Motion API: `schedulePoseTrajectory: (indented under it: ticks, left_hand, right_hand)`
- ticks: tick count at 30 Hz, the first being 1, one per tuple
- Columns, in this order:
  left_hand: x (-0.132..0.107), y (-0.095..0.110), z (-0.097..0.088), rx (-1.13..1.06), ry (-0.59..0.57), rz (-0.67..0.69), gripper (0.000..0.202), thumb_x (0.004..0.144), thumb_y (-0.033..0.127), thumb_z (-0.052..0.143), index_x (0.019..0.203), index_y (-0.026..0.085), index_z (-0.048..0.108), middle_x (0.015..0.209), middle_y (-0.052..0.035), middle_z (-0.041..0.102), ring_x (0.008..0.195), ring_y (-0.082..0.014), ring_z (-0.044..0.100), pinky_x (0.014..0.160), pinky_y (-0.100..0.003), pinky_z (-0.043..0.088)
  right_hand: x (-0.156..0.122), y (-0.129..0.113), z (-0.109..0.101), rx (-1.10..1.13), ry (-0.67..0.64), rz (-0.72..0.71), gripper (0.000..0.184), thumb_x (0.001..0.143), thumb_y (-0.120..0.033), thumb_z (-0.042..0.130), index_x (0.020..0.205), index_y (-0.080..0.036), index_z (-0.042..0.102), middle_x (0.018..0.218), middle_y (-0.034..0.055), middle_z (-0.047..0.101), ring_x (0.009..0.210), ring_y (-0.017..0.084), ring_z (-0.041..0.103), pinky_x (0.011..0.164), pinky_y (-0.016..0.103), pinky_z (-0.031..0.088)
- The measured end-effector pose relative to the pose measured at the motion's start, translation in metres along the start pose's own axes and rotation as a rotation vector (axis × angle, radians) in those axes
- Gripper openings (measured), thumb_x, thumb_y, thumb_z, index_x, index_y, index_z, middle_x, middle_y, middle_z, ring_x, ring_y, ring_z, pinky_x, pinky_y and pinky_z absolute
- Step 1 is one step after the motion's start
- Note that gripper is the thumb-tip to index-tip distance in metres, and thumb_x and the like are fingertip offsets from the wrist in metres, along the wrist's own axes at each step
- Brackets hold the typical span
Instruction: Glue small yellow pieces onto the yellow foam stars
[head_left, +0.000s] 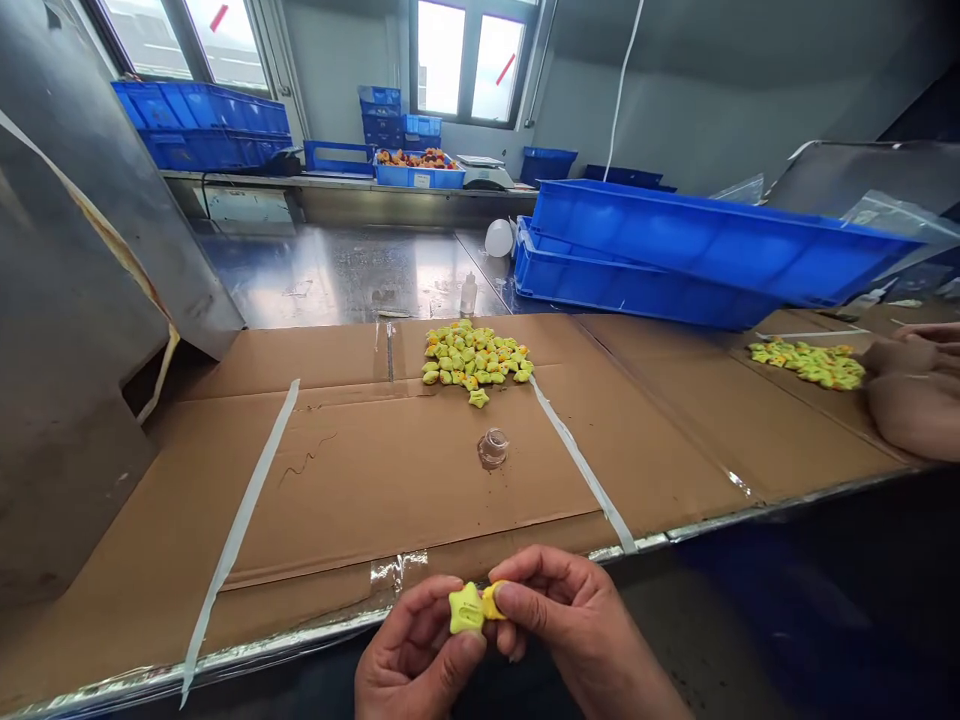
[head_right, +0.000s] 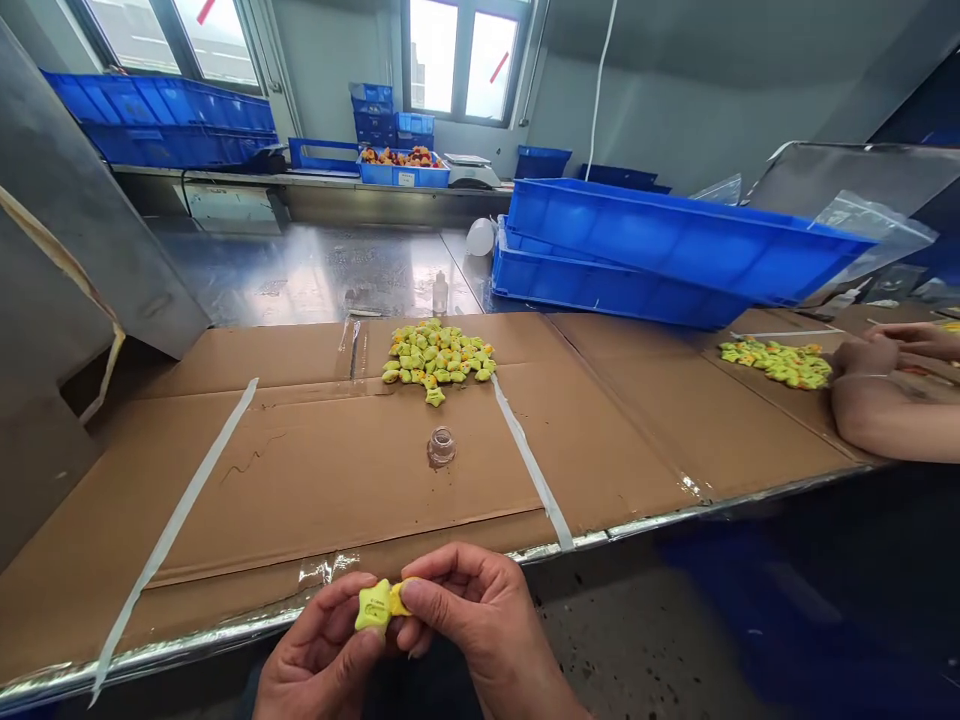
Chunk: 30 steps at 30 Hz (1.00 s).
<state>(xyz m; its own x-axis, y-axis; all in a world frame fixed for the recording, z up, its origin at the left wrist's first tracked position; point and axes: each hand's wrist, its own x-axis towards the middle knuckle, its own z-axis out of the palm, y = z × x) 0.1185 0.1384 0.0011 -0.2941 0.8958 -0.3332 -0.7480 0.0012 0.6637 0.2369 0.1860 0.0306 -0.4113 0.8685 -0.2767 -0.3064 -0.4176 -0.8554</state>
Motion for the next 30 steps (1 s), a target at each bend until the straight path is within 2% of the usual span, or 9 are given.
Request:
schedulePoseTrajectory:
  ticks: [5, 9, 16, 22, 24, 27, 30]
  left_hand:
    - [0.007, 0.003, 0.001, -0.013, 0.049, -0.028, 0.029, 0.045, 0.015, 0.089, 0.070, 0.019, 0.076, 0.081, -0.0099, 0.079, 0.058, -0.0175, 0.071, 0.054, -0.019, 0.056]
    - [0.009, 0.004, 0.002, -0.028, 0.069, -0.026, 0.032, 0.043, 0.014, 0.090, 0.072, 0.019, 0.077, 0.074, -0.0091, 0.079, 0.054, -0.0151, 0.070, 0.055, -0.018, 0.057]
    - [0.008, 0.013, 0.002, -0.052, 0.079, -0.114, 0.030, 0.047, 0.020, 0.089, 0.076, 0.017, 0.078, 0.089, -0.0100, 0.079, 0.067, -0.0206, 0.074, 0.061, -0.019, 0.059]
    - [0.008, 0.016, 0.001, -0.086, 0.061, -0.149, 0.029, 0.044, 0.016, 0.090, 0.069, 0.020, 0.077, 0.084, -0.0073, 0.079, 0.065, -0.0209, 0.074, 0.058, -0.017, 0.059]
    - [0.009, 0.015, -0.001, -0.105, 0.048, -0.147, 0.028, 0.044, 0.014, 0.090, 0.068, 0.021, 0.077, 0.083, -0.0065, 0.080, 0.064, -0.0194, 0.074, 0.059, -0.017, 0.058]
    - [0.009, 0.010, -0.004, -0.118, 0.035, -0.123, 0.036, 0.043, 0.013, 0.090, 0.076, 0.023, 0.078, 0.082, -0.0059, 0.080, 0.066, -0.0190, 0.074, 0.061, -0.018, 0.058]
    - [0.007, 0.005, -0.006, -0.075, 0.027, -0.039, 0.039, 0.042, 0.015, 0.090, 0.079, 0.020, 0.078, 0.083, -0.0053, 0.079, 0.066, -0.0183, 0.073, 0.063, -0.019, 0.058]
  right_hand:
    - [0.003, -0.003, -0.002, 0.008, 0.004, 0.004, 0.026, 0.072, -0.032, 0.082, 0.078, -0.011, 0.068, 0.065, 0.0058, 0.068, 0.056, 0.011, 0.058, 0.056, 0.017, 0.046]
    - [0.005, -0.006, -0.003, -0.028, 0.048, -0.016, 0.024, 0.072, -0.031, 0.083, 0.079, -0.012, 0.069, 0.062, 0.0027, 0.066, 0.056, 0.010, 0.058, 0.055, 0.017, 0.045]
    - [0.007, -0.011, -0.005, -0.071, 0.047, -0.047, 0.023, 0.074, -0.030, 0.082, 0.081, -0.012, 0.070, 0.060, 0.0022, 0.066, 0.057, 0.010, 0.059, 0.057, 0.016, 0.046]
    - [0.005, -0.011, -0.001, -0.084, -0.007, -0.062, 0.022, 0.076, -0.030, 0.080, 0.083, -0.012, 0.069, 0.070, 0.0064, 0.070, 0.059, 0.011, 0.060, 0.058, 0.018, 0.048]
    - [0.004, -0.010, 0.001, -0.085, -0.018, -0.060, 0.022, 0.077, -0.030, 0.079, 0.081, -0.012, 0.069, 0.071, 0.0067, 0.070, 0.058, 0.011, 0.060, 0.058, 0.018, 0.048]
    - [0.004, -0.009, 0.003, -0.084, -0.017, -0.058, 0.022, 0.077, -0.030, 0.080, 0.080, -0.011, 0.069, 0.065, 0.0049, 0.068, 0.057, 0.010, 0.059, 0.058, 0.017, 0.048]
    - [0.005, -0.008, 0.003, -0.083, -0.026, -0.049, 0.022, 0.077, -0.030, 0.080, 0.081, -0.012, 0.069, 0.062, 0.0037, 0.067, 0.057, 0.010, 0.059, 0.058, 0.017, 0.048]
